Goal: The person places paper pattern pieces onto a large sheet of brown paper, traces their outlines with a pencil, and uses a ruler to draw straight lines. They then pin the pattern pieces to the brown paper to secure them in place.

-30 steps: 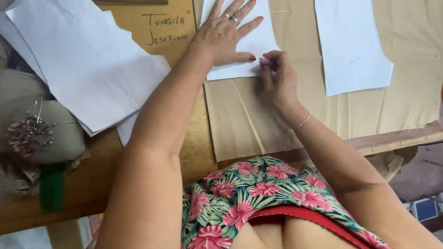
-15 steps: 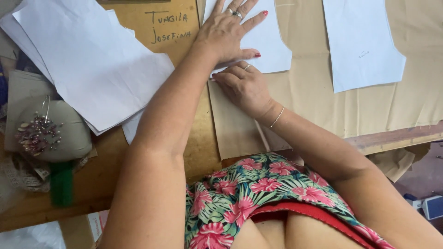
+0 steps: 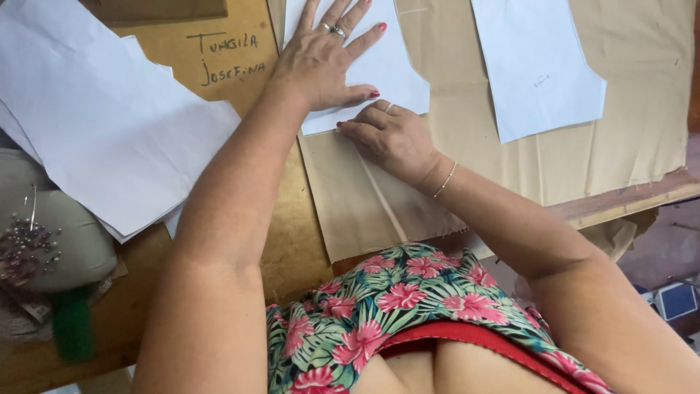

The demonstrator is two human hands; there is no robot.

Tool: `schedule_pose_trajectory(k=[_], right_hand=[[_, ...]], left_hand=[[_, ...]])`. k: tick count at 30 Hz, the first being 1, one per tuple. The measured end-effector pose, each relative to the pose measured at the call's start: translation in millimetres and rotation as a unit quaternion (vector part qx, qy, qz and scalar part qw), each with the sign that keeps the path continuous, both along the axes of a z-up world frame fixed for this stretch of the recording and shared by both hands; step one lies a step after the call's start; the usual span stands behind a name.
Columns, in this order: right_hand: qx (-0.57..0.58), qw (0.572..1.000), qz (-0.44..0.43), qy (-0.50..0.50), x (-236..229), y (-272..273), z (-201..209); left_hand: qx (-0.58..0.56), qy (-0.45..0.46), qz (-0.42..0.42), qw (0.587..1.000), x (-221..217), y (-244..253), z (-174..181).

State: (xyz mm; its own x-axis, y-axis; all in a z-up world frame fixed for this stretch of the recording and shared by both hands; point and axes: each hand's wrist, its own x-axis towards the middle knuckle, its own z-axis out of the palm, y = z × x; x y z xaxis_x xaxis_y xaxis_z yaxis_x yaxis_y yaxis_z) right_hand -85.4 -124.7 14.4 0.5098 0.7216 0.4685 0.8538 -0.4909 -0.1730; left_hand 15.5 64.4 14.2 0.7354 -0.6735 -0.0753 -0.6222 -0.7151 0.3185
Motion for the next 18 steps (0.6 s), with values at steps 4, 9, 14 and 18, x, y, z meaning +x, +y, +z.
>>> schedule_pose_trajectory(k=[4, 9, 14, 18], right_hand=[[0.026, 0.999, 0.008, 0.027, 2, -24, 9], [0.013, 1.0, -0.001, 0.028, 5, -59, 6], [-0.009, 0.999, -0.003, 0.038, 10, -93, 1], [0.004, 1.0, -0.001, 0.029, 13, -104, 7]], left_hand=[[-0.005, 0.001, -0.003, 1.0, 0, 1, 1], [0.013, 0.011, -0.005, 1.0, 0, 0, 6], [0.018, 0.003, -0.005, 1.0, 1, -1, 2], [0.038, -0.001, 0.0, 0.999, 2, -3, 0]])
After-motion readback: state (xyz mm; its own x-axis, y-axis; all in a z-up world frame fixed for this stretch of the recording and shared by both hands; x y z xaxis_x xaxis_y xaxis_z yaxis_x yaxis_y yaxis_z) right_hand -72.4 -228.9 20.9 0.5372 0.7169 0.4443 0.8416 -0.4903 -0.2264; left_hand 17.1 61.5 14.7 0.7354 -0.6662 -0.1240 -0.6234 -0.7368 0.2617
